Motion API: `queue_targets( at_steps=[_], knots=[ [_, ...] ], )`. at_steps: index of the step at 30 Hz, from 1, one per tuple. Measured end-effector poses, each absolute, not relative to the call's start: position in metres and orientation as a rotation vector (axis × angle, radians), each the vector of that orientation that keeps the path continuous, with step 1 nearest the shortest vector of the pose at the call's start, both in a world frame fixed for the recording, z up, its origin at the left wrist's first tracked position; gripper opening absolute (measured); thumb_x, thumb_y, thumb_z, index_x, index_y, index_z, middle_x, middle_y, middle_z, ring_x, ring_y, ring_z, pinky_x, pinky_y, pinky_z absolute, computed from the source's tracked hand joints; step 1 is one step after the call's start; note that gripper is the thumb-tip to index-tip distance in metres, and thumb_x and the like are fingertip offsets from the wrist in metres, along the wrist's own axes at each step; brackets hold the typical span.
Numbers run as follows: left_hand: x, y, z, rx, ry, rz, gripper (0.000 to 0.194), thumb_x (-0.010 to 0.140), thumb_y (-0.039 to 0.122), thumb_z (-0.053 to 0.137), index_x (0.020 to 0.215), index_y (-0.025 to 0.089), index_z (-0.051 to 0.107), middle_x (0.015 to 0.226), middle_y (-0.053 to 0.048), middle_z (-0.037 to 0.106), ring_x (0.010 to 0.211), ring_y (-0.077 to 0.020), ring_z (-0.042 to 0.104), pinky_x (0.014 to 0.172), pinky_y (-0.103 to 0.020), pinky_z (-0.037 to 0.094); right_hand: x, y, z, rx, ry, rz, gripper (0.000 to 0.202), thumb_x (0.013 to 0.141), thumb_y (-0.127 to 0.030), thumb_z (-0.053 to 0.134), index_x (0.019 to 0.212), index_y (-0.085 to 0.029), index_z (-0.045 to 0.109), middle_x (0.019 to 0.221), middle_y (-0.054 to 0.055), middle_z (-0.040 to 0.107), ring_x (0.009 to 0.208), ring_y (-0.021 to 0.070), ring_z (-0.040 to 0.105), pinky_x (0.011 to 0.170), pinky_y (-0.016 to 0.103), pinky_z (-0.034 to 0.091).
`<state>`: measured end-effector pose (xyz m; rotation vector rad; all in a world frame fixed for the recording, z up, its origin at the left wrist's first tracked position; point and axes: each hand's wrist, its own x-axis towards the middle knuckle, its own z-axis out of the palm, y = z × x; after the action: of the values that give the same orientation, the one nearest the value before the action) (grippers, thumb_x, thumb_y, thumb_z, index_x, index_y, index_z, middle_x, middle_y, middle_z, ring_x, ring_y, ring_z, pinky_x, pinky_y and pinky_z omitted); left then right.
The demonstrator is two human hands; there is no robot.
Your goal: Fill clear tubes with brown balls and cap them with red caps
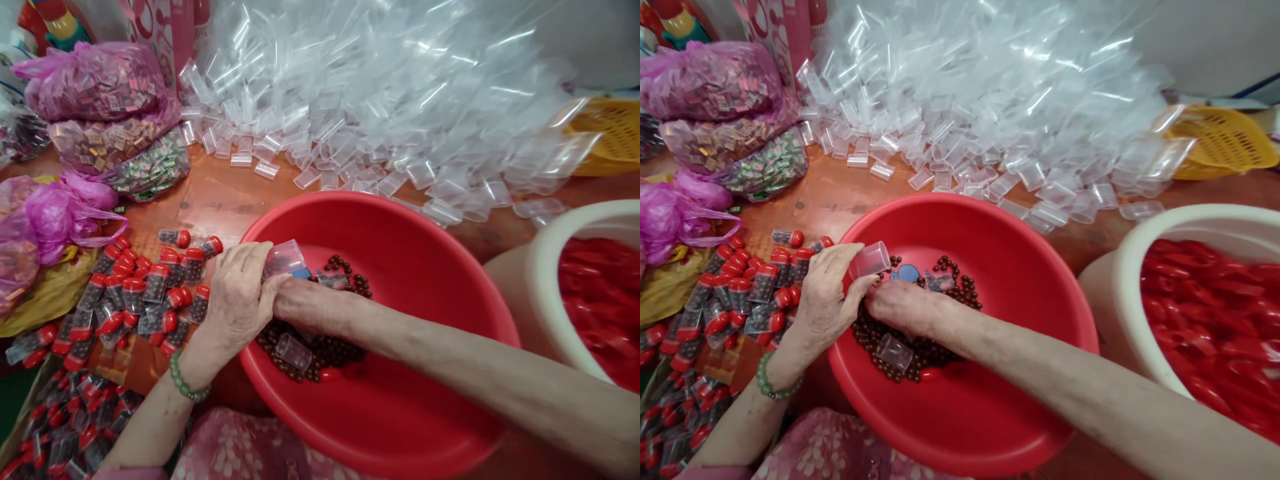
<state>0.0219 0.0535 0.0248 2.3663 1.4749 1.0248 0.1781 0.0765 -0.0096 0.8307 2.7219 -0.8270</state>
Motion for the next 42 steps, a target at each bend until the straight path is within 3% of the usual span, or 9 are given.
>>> queue_targets(
  at_steps=[6, 12, 17, 23, 26, 30, 35, 39, 42],
  knots=[
    [0.021, 0.054, 0.028, 2.437, 1.468, 0.936, 0.035, 0.094, 0.034, 0.049, 0.117, 0.008, 0.056, 0.112, -0.015, 0.069, 0.108, -0.0265, 0.061, 0.093, -0.042, 0.047, 0.184, 0.072, -0.008, 0.731, 2.647, -1.249, 0.035, 0.069, -0.004, 0.064, 0.102, -0.013, 0.069, 0.098, 0.008, 0.071, 0.088, 0.0200, 0.063, 0.082, 0.029, 0.049],
    [0.024, 0.055, 0.034, 2.558, 1.445, 0.608, 0.031, 0.093, 0.023, 0.050, 0.119, 0.009, 0.055, 0.120, -0.017, 0.066, 0.118, -0.0308, 0.056, 0.096, -0.050, 0.044, 0.204, 0.065, 0.017, 0.890, 2.512, -1.650, 0.034, 0.076, -0.024, 0.073, 0.108, -0.014, 0.067, 0.083, 0.000, 0.065, 0.070, 0.0125, 0.056, 0.067, 0.023, 0.047],
    [0.018, 0.043, 0.048, 2.285, 1.270, 0.835, 0.035, 0.095, 0.021, 0.044, 0.126, 0.006, 0.053, 0.130, -0.019, 0.061, 0.125, -0.0259, 0.054, 0.107, -0.047, 0.042, 0.225, 0.058, 0.041, 1.052, 2.415, -2.069, 0.041, 0.077, -0.039, 0.072, 0.109, -0.015, 0.066, 0.093, 0.003, 0.064, 0.083, 0.0155, 0.058, 0.081, 0.029, 0.047],
    [0.023, 0.011, 0.062, 1.640, 0.921, 0.616, 0.060, 0.088, 0.029, 0.060, 0.143, 0.016, 0.039, 0.143, -0.014, 0.050, 0.131, -0.0248, 0.050, 0.109, -0.043, 0.043, 0.233, 0.053, 0.059, 1.065, 2.423, -2.289, 0.039, 0.079, -0.045, 0.070, 0.107, -0.017, 0.068, 0.104, 0.005, 0.065, 0.096, 0.0176, 0.060, 0.088, 0.031, 0.047],
    [0.035, 0.004, 0.056, 1.295, 0.920, 0.716, 0.053, 0.090, 0.030, 0.058, 0.140, 0.017, 0.045, 0.135, -0.013, 0.059, 0.123, -0.0242, 0.057, 0.103, -0.042, 0.047, 0.232, 0.048, 0.061, 1.044, 2.454, -2.284, 0.036, 0.084, -0.048, 0.064, 0.097, -0.015, 0.071, 0.095, 0.004, 0.066, 0.086, 0.0156, 0.060, 0.079, 0.027, 0.048],
    [0.044, 0.003, 0.055, 1.111, 0.848, 0.854, 0.033, 0.086, 0.026, 0.062, 0.117, 0.016, 0.065, 0.116, -0.008, 0.069, 0.108, -0.0197, 0.064, 0.098, -0.033, 0.049, 0.232, 0.040, 0.065, 1.165, 2.584, -2.117, 0.037, 0.088, -0.047, 0.059, 0.080, -0.013, 0.070, 0.079, 0.003, 0.066, 0.074, 0.0136, 0.060, 0.069, 0.023, 0.047],
    [0.043, 0.001, 0.061, 1.030, 0.869, 0.857, 0.026, 0.084, 0.025, 0.063, 0.106, 0.013, 0.067, 0.097, -0.007, 0.072, 0.084, -0.0154, 0.065, 0.077, -0.026, 0.053, 0.240, 0.031, 0.076, 1.282, 2.751, -1.889, 0.023, 0.088, -0.037, 0.063, 0.095, -0.016, 0.069, 0.087, 0.004, 0.071, 0.077, 0.0140, 0.064, 0.071, 0.023, 0.048],
    [0.040, -0.004, 0.061, 1.165, 0.964, 0.797, 0.021, 0.086, 0.025, 0.061, 0.102, 0.015, 0.067, 0.091, -0.004, 0.070, 0.081, -0.0141, 0.063, 0.076, -0.025, 0.050, 0.242, 0.026, 0.078, 1.523, 2.753, -1.810, 0.027, 0.081, -0.043, 0.070, 0.086, -0.017, 0.062, 0.076, 0.002, 0.065, 0.067, 0.0132, 0.058, 0.061, 0.023, 0.047],
    [0.037, -0.006, 0.060, 1.192, 0.967, 0.729, 0.021, 0.087, 0.027, 0.060, 0.103, 0.014, 0.066, 0.091, -0.004, 0.069, 0.081, -0.0140, 0.062, 0.074, -0.024, 0.048, 0.237, 0.025, 0.080, 1.448, 2.810, -1.814, 0.030, 0.083, -0.043, 0.068, 0.098, -0.018, 0.061, 0.086, 0.004, 0.065, 0.073, 0.0147, 0.059, 0.067, 0.026, 0.048]
  ],
)
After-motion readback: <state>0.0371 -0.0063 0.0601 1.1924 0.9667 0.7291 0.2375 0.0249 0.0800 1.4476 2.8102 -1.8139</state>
